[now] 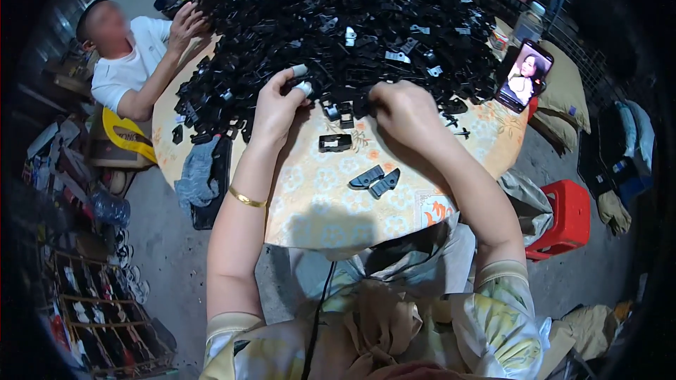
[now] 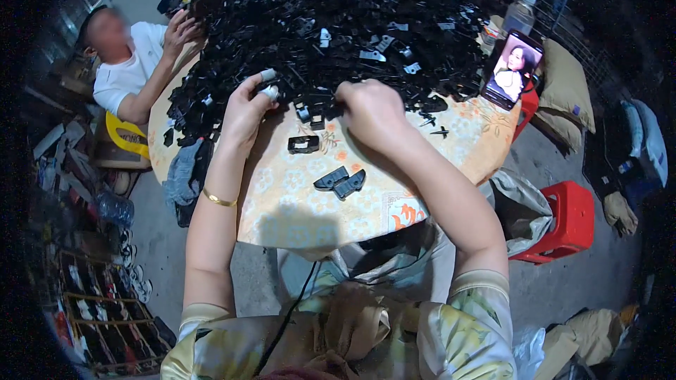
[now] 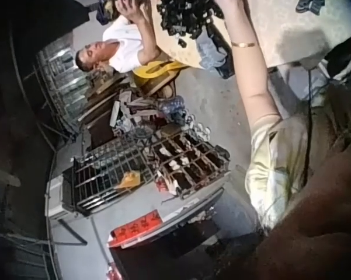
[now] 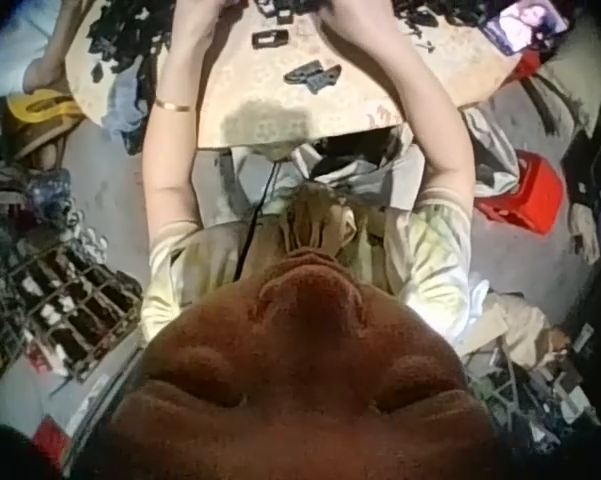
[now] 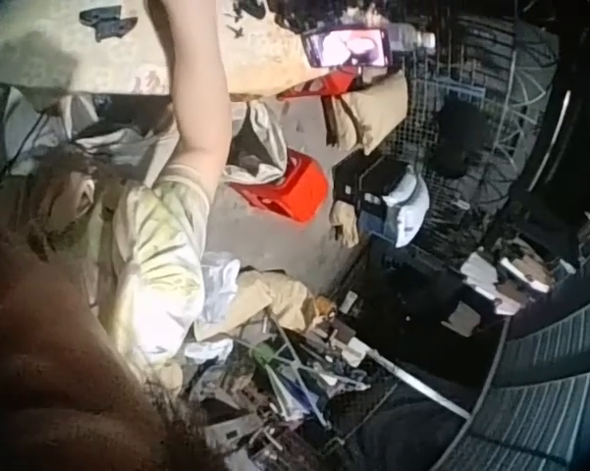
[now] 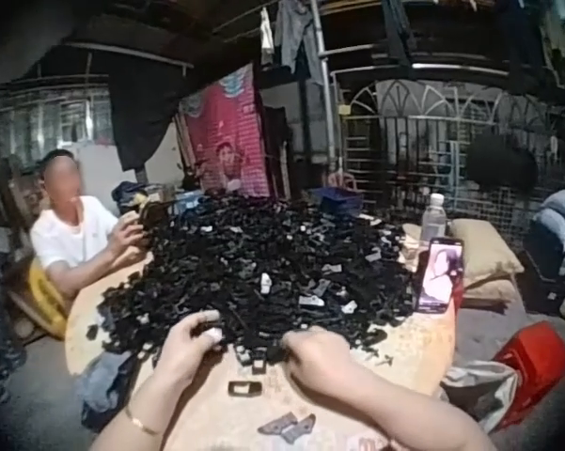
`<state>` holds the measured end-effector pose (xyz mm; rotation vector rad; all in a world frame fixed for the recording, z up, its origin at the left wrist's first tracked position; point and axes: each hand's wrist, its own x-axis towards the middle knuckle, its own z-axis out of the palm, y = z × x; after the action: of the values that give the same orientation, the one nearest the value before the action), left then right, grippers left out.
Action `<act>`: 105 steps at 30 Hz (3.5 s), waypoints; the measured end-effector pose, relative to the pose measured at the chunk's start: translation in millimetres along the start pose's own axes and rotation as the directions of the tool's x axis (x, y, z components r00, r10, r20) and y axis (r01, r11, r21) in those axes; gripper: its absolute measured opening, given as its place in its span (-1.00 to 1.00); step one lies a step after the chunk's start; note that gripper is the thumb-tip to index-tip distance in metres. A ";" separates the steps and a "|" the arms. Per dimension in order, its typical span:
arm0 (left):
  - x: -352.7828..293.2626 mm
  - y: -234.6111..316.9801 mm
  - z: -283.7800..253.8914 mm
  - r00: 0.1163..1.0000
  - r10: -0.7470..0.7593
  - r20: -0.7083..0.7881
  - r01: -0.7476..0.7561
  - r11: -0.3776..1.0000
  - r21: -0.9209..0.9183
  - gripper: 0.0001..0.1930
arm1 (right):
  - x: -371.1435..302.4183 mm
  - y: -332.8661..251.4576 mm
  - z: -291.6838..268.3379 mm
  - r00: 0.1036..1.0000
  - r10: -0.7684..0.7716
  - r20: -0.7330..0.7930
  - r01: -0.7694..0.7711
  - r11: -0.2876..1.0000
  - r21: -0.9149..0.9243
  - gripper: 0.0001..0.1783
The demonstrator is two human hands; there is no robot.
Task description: Assembling small black plastic mechanical components at a workbench.
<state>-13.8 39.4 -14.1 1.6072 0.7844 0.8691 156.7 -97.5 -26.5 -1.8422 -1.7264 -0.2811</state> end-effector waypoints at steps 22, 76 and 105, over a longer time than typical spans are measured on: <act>20.7 -4.5 -45.9 0.708 0.555 -0.437 -0.425 0.829 0.363 -0.78 | 16.6 20.1 1.8 0.922 0.380 -0.077 -0.222 0.680 0.699 -0.80; -26.1 8.2 44.6 0.883 0.114 0.456 0.044 0.946 -0.322 -0.57 | 8.1 6.0 13.8 0.957 0.289 -0.006 -0.166 0.568 0.806 -0.81; -26.9 6.3 44.4 0.987 0.012 0.159 0.073 0.855 -0.513 -0.63 | 6.3 -10.9 5.8 0.941 -0.093 -0.326 0.195 0.935 0.296 -0.81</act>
<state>10.8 -6.6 -17.7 1.1582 0.4106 0.8319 145.7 -89.3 -24.8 -1.3560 -1.5834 -0.3043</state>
